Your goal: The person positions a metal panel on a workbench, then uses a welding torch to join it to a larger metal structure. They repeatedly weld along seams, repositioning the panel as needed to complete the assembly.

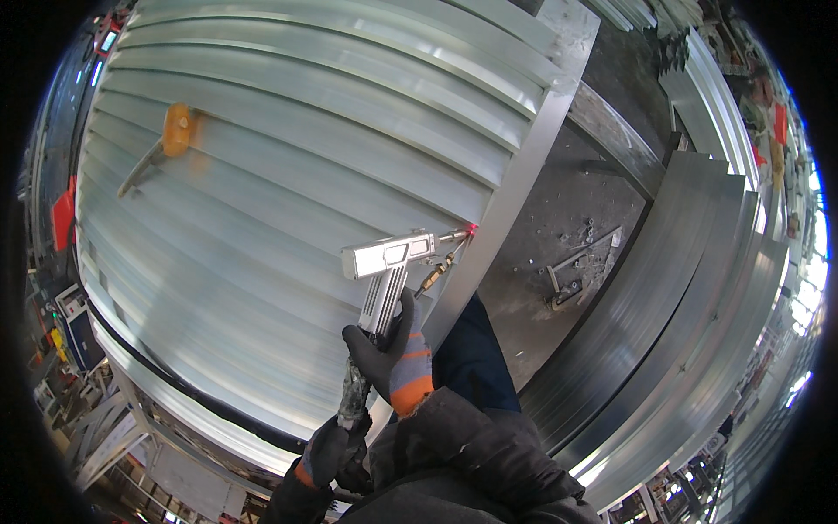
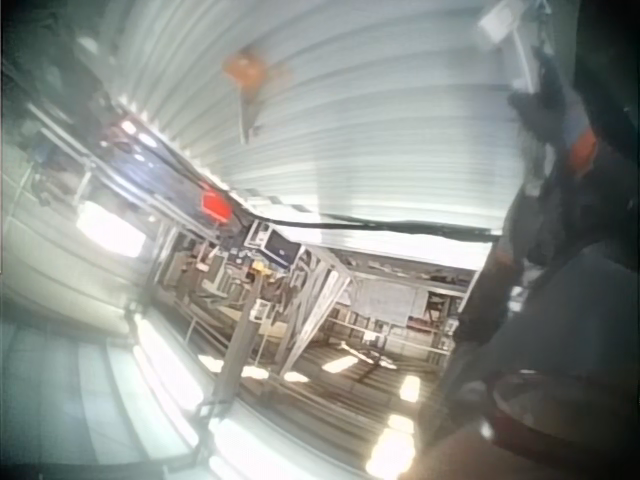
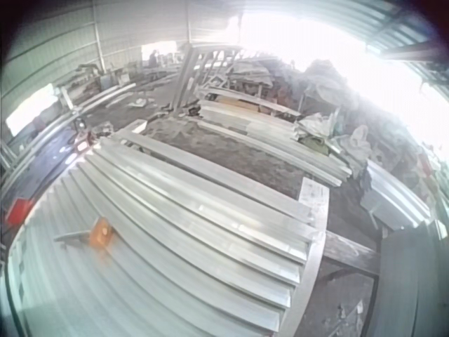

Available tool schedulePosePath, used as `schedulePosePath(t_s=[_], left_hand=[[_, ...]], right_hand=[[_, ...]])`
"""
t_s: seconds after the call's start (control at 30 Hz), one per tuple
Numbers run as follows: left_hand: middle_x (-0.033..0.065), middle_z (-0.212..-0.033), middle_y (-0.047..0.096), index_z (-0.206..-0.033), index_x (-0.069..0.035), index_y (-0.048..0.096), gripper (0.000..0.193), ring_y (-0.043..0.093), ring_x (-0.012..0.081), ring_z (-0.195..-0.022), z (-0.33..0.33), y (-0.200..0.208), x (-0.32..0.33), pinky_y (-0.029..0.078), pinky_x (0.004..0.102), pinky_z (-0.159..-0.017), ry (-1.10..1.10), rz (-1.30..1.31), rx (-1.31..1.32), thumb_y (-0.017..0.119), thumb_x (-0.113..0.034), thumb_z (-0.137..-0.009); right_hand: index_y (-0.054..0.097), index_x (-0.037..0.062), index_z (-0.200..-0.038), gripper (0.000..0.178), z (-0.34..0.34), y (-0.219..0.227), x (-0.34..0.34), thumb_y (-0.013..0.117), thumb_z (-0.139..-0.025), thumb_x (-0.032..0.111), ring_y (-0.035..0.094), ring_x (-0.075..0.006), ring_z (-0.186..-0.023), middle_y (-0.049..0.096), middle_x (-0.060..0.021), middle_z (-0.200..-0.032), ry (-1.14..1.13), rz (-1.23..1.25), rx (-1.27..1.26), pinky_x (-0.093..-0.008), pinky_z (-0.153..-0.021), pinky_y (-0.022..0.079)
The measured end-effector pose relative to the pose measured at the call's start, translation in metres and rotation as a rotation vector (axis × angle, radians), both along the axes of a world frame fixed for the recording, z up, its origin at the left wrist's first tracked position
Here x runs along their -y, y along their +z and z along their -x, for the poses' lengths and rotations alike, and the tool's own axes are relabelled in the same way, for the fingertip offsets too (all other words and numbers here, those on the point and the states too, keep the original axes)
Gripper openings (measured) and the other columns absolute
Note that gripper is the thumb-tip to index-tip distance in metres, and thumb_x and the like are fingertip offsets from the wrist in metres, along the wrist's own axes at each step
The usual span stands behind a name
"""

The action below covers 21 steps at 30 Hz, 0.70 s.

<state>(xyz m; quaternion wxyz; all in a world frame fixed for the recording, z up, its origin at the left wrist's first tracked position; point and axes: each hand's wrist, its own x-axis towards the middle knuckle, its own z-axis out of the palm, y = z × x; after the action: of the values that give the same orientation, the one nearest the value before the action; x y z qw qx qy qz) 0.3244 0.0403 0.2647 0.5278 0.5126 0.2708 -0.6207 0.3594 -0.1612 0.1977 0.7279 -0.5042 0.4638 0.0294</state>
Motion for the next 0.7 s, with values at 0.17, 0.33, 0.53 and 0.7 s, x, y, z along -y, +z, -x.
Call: schedulePosePath(t_s=[0.17,0.33,0.53,0.7], left_hand=[[0.0034,-0.091,0.062,-0.13,-0.001,0.054,0.061,0.057,0.0125,-0.073,-0.006,0.001,0.002,0.046,0.0299,-0.064,-0.119,0.025,0.016,0.052,-0.052,-0.098],[0.0032,-0.083,0.061,-0.124,-0.002,0.059,0.049,0.058,0.0125,-0.07,-0.007,0.001,0.0,0.045,0.0294,-0.063,-0.087,-0.022,0.02,0.052,-0.044,-0.1],[0.0019,-0.074,0.059,-0.117,-0.004,0.061,0.037,0.056,0.0114,-0.064,-0.007,0.002,0.005,0.044,0.0293,-0.058,-0.041,-0.047,-0.002,0.056,-0.037,-0.099],[0.0011,-0.077,0.06,-0.122,-0.005,0.058,0.037,0.056,0.0098,-0.066,-0.013,0.004,0.008,0.045,0.0281,-0.059,-0.181,-0.041,0.046,0.054,-0.035,-0.1]], right_hand=[[0.019,0.0017,-0.144,0.081,-0.004,0.003,0.004,0.072,-0.083,0.008,0.063,-0.0157,-0.073,0.061,-0.014,-0.095,0.066,0.024,-0.033,-0.0317,-0.063,0.056],[0.026,0.0029,-0.137,0.07,-0.009,0.011,0.008,0.071,-0.083,0.007,0.062,-0.0171,-0.077,0.056,-0.0142,-0.103,-0.006,-0.101,0.004,-0.0326,-0.066,0.056],[0.026,0.001,-0.138,0.071,-0.01,0.012,0.009,0.071,-0.083,0.008,0.063,-0.0167,-0.077,0.058,-0.0137,-0.099,0.028,-0.06,-0.021,-0.0316,-0.065,0.056],[0.024,-0.0015,-0.141,0.076,-0.007,0.009,0.005,0.072,-0.083,0.01,0.063,-0.0155,-0.077,0.059,-0.0137,-0.1,0.025,-0.044,-0.03,-0.0299,-0.067,0.055]])
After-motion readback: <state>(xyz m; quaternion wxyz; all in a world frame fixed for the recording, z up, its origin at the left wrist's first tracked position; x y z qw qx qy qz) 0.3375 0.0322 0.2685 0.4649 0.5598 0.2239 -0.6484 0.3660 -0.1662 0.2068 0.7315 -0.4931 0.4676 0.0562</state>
